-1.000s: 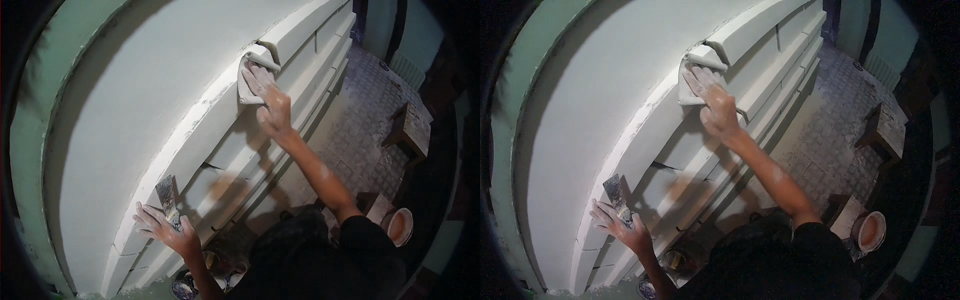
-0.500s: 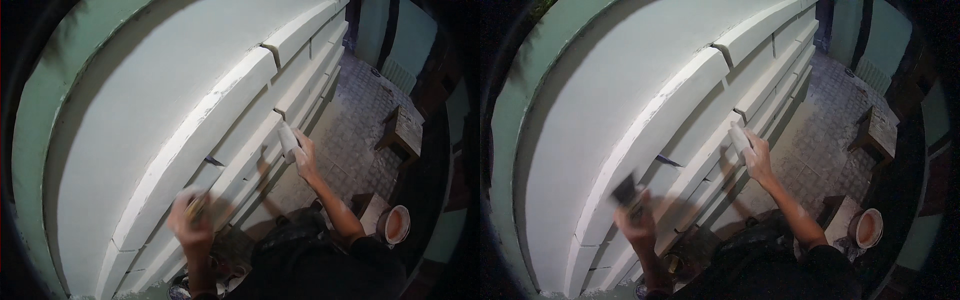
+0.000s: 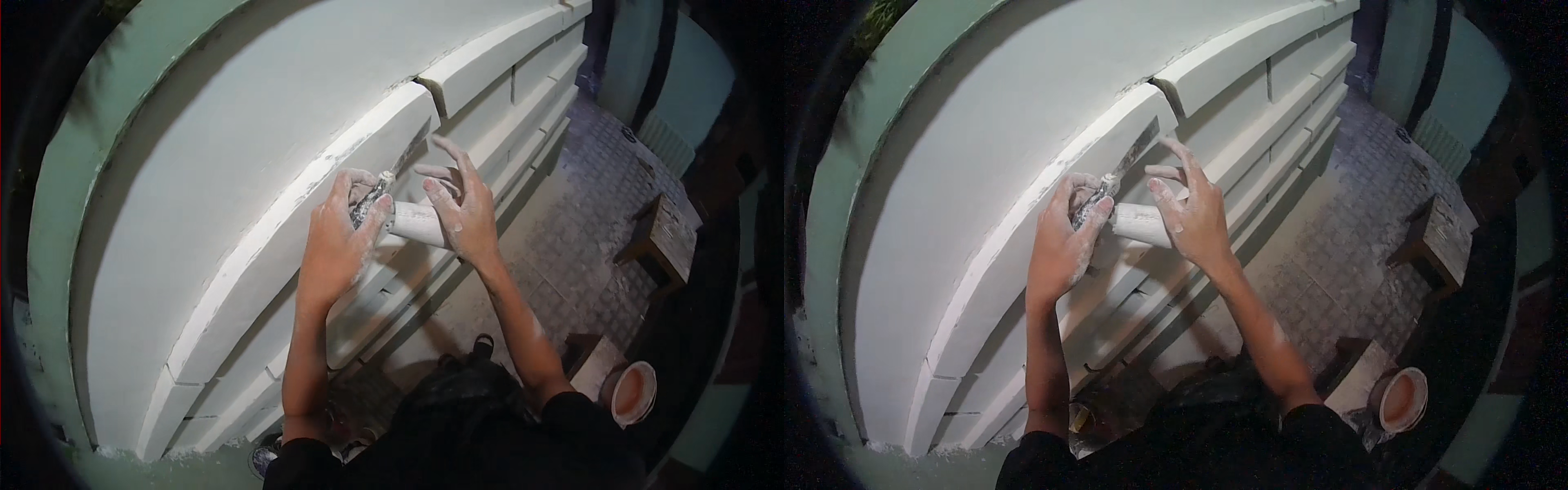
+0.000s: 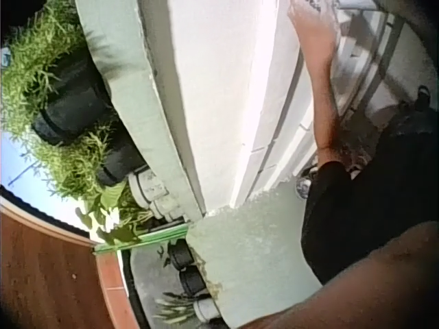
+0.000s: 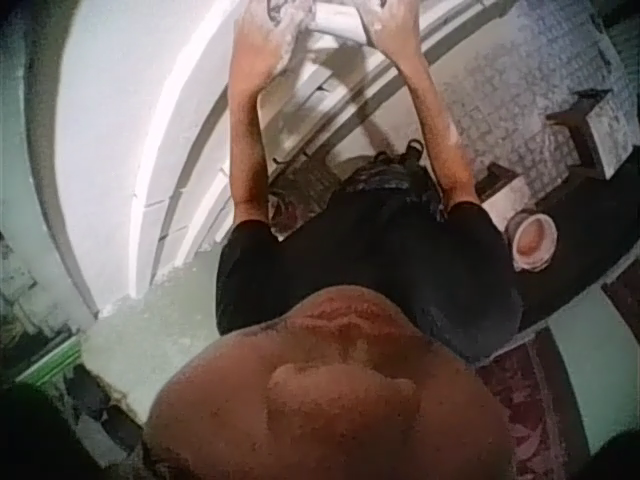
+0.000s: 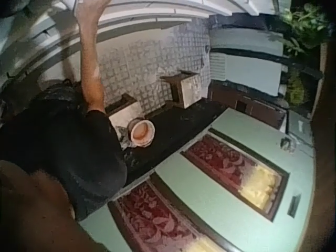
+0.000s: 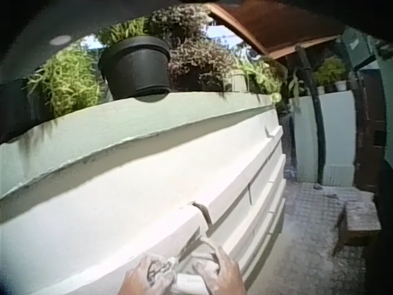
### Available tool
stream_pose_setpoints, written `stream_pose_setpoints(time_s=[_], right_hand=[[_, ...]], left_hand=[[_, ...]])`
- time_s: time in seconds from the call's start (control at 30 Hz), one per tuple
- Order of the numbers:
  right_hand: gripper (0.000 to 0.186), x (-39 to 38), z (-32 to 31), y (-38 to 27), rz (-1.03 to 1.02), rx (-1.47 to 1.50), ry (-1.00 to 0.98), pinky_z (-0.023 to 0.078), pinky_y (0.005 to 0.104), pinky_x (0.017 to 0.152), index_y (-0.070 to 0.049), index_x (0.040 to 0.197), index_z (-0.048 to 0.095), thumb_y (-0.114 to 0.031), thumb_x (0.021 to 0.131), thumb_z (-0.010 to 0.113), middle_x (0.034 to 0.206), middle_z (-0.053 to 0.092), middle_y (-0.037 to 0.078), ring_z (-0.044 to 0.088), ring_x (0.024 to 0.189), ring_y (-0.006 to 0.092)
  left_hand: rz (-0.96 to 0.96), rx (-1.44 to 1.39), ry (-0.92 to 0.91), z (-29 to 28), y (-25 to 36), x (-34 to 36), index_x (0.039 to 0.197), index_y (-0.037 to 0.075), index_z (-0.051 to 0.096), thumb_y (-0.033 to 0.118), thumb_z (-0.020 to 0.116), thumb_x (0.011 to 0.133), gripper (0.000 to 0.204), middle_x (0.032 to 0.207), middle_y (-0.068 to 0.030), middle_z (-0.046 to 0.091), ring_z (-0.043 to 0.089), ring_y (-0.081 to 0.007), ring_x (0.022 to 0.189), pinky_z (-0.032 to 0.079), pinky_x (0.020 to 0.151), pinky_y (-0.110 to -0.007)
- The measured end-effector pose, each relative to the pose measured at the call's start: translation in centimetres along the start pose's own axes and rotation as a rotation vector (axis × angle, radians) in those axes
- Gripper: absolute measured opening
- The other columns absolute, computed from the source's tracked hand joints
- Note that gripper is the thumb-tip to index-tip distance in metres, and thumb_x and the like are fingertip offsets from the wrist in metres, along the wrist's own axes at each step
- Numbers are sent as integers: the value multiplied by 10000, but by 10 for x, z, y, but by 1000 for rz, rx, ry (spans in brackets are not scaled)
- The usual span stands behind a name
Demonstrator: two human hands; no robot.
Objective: Patching and smoothing a textured wall using a putty knife and a cloth.
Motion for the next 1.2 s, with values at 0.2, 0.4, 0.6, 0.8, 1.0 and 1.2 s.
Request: stream_pose_setpoints(time_s=[0.2, 0.4, 0.6, 0.8, 1.0, 1.2], right_hand=[[621, 26, 12, 2, 106, -125, -161, 485, 305, 734, -51, 1453, 340, -259, 932, 606, 874, 670, 223, 627, 772, 167], [636, 44, -2, -2, 180, -107, -251, 452, 296, 649, -58, 1429, 388, -236, 887, 667, 678, 600, 161, 487, 632, 135], [621, 53, -8, 2, 67, -307, -224, 465, 328, 888, -103, 1442, 399, -268, 900, 653, 1075, 668, 213, 619, 963, 179], [481, 60, -1, -6, 41, -409, -226, 469, 356, 885, 33, 1234, 569, -298, 892, 636, 1073, 632, 279, 641, 983, 371], [464, 61, 2, 6, -8, -315, -112, 471, 353, 869, 13, 1235, 577, -294, 892, 637, 1049, 635, 276, 649, 918, 349], [518, 63, 6, 6, 36, -375, -152, 473, 300, 818, -106, 1376, 491, -245, 901, 645, 970, 684, 143, 576, 847, 129]], left_hand=[[-139, -83, 57, 3, -4, 14, 1038, -9, 538, 149, 600, 903, 217, 820, -143, 646, 608, -169, 675, 483, 644, -312], [-254, -286, -4, 9, 0, 16, 1081, -3, 532, 166, 562, 927, 230, 817, -114, 632, 549, -126, 582, 462, 520, -289], [-224, -452, -61, 14, 3, 18, 1126, 2, 513, 186, 501, 954, 252, 794, -53, 556, 502, -82, 565, 416, 450, -246], [-137, -343, -20, 13, -3, 22, 1128, 7, 520, 166, 473, 975, 225, 799, -33, 551, 486, -61, 559, 381, 429, -210], [189, 100, 5, 9, -16, 28, 1081, 36, 557, 179, 459, 987, 197, 750, -24, 538, 454, -53, 557, 370, 464, -221], [5, -59, 0, 6, -12, 33, 1061, 43, 566, 172, 464, 975, 185, 812, -67, 588, 516, -119, 630, 434, 570, -285]])
Point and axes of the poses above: each hand's wrist, its own x-axis towards the middle knuckle, its own z-axis out of the palm, y = z × x, the point moved 2 cm from there along x, towards the middle knuckle
